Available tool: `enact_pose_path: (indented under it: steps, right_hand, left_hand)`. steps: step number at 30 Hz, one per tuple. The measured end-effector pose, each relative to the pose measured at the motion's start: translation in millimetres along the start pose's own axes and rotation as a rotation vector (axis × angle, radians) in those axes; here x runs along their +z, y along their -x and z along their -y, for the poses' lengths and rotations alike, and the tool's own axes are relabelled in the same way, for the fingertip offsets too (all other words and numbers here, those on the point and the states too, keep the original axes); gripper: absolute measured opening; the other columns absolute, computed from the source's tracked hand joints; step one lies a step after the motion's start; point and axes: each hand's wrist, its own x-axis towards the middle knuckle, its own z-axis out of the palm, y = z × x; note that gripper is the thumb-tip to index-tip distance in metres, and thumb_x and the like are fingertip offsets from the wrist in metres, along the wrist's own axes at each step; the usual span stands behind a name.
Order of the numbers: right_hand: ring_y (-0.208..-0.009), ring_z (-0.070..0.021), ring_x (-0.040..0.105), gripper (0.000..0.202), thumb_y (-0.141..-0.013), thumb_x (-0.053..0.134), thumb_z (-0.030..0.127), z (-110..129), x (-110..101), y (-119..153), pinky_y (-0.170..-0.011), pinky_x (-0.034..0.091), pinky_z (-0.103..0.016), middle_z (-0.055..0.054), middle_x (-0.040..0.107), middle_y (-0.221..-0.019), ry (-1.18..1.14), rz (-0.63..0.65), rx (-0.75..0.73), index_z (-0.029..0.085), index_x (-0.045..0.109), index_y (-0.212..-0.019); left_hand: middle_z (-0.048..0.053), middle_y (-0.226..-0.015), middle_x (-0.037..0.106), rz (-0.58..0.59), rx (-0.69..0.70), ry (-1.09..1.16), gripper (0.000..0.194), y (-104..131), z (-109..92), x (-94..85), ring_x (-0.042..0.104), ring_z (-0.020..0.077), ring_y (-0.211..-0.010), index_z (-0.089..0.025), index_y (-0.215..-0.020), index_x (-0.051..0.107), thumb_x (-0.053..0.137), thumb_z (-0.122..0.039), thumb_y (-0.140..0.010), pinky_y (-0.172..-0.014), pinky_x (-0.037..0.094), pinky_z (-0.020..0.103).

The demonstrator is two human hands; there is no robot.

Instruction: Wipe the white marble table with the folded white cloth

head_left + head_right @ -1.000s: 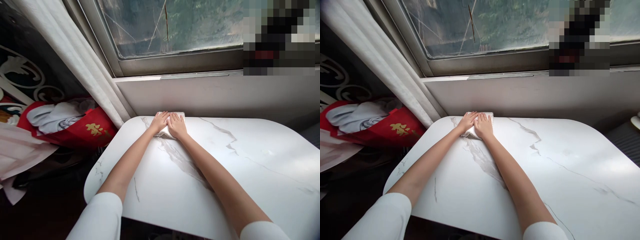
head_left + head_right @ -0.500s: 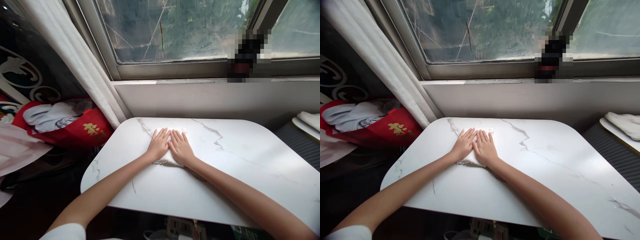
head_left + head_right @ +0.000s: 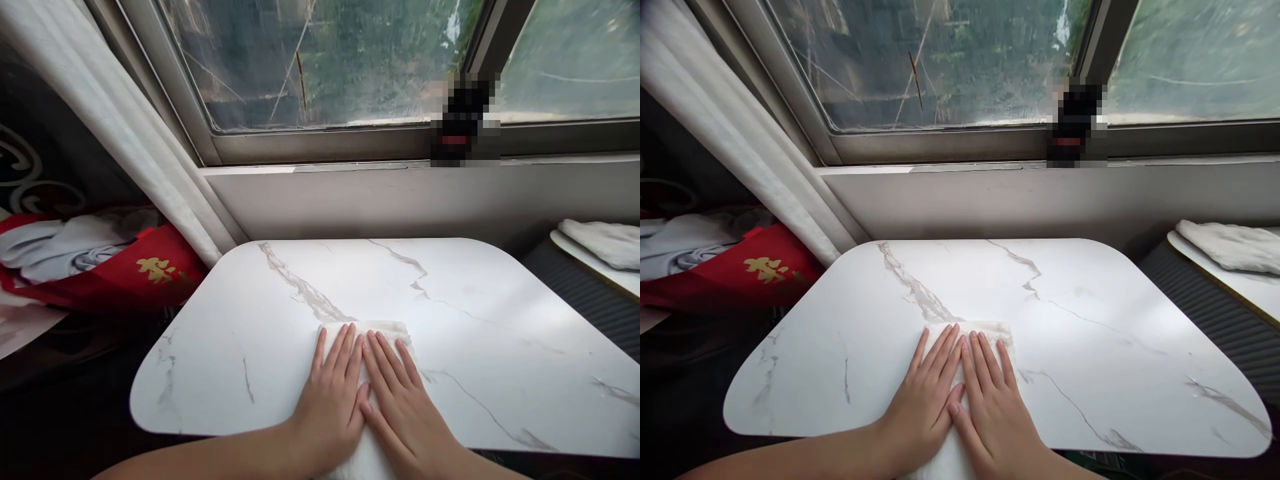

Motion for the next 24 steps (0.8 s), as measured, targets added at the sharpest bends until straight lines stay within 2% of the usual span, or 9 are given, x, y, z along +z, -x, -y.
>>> enact_pose_path:
  steps: [2, 5, 7, 10, 13, 17, 20, 24]
  right_hand:
    - [-0.141, -0.0231, 0.007, 0.063, -0.096, 0.028, 0.039, -4.9, -2.4, -2.4, -0.116, 0.009, -0.05, -0.002, 0.006, -0.154, -0.039, 0.023, 0.065, 0.022, -0.006, -0.147]
    - [-0.141, -0.0179, 0.008, 0.056, -0.098, 0.019, 0.042, -19.8, -6.7, -23.3, -0.116, 0.011, -0.045, 0.0, 0.008, -0.154, -0.112, 0.051, 0.201, 0.022, 0.001, -0.148]
    - [-0.141, -0.0156, 0.009, 0.055, -0.098, 0.014, 0.043, -35.6, -8.1, -47.6, -0.116, 0.01, -0.042, -0.001, 0.013, -0.154, -0.112, 0.026, 0.25, 0.019, 0.009, -0.148]
    - [-0.14, -0.0169, 0.013, 0.058, -0.097, 0.013, 0.042, -65.6, -7.2, -93.0, -0.115, 0.009, -0.042, -0.005, 0.023, -0.152, 0.002, -0.052, 0.243, 0.013, 0.022, -0.146]
    - [-0.139, -0.0189, 0.019, 0.057, -0.097, 0.013, 0.035, -97.4, -6.7, -139.1, -0.114, 0.011, -0.043, -0.008, 0.028, -0.15, 0.121, -0.092, 0.251, 0.008, 0.027, -0.144]
    - [-0.138, -0.0196, 0.024, 0.055, -0.095, 0.014, 0.033, -133.9, -10.8, -185.7, -0.112, 0.015, -0.042, -0.009, 0.031, -0.148, 0.183, -0.108, 0.262, 0.009, 0.031, -0.143]
    - [-0.137, -0.0197, 0.025, 0.055, -0.095, 0.014, 0.03, -154.9, -14.8, -205.5, -0.111, 0.016, -0.041, -0.009, 0.032, -0.148, 0.209, -0.121, 0.258, 0.008, 0.032, -0.142]
    - [-0.136, -0.0191, 0.027, 0.054, -0.095, 0.014, 0.027, -173.1, -18.1, -215.8, -0.111, 0.018, -0.039, -0.01, 0.034, -0.147, 0.242, -0.14, 0.272, 0.007, 0.033, -0.141]
  left_hand:
    - [0.011, -0.151, 0.02, 0.028, 0.015, 0.008, 0.059, -6.2, 1.8, -0.6, 0.015, 0.0264, -0.139, -0.012, -0.148, 0.013, 0.033, -0.028, -0.095, -0.113, 0.014, 0.052]
    - [0.011, -0.151, 0.02, 0.044, 0.01, 0.042, 0.055, -29.6, 13.0, 1.2, 0.014, 0.024, -0.14, -0.011, -0.146, 0.021, 0.031, -0.031, -0.096, -0.115, 0.01, 0.049]
    - [0.011, -0.15, 0.023, 0.04, -0.035, 0.057, 0.052, -54.6, 25.4, 5.3, 0.015, 0.0222, -0.14, -0.01, -0.144, 0.026, 0.029, -0.032, -0.096, -0.115, 0.008, 0.048]
    - [0.012, -0.149, 0.027, 0.037, -0.124, 0.055, 0.051, -101.4, 50.2, 14.6, 0.018, 0.0208, -0.139, -0.008, -0.142, 0.031, 0.029, -0.027, -0.094, -0.115, 0.005, 0.048]
    - [0.01, -0.148, 0.03, 0.027, -0.167, 0.039, 0.05, -148.8, 78.8, 24.6, 0.022, 0.0188, -0.138, -0.008, -0.141, 0.032, 0.028, -0.024, -0.093, -0.114, 0.005, 0.045]
    - [0.009, -0.148, 0.033, 0.007, -0.207, 0.001, 0.049, -198.2, 109.0, 35.8, 0.024, 0.0171, -0.137, -0.011, -0.14, 0.034, 0.027, -0.025, -0.094, -0.114, 0.007, 0.042]
    - [0.008, -0.147, 0.034, -0.027, -0.233, -0.027, 0.048, -223.4, 119.5, 42.2, 0.026, 0.0172, -0.137, -0.011, -0.139, 0.036, 0.027, -0.025, -0.094, -0.114, 0.007, 0.042]
    - [0.008, -0.145, 0.037, -0.032, -0.241, -0.062, 0.047, -245.2, 122.7, 48.0, 0.028, 0.0171, -0.136, -0.013, -0.138, 0.038, 0.026, -0.024, -0.094, -0.114, 0.009, 0.042]
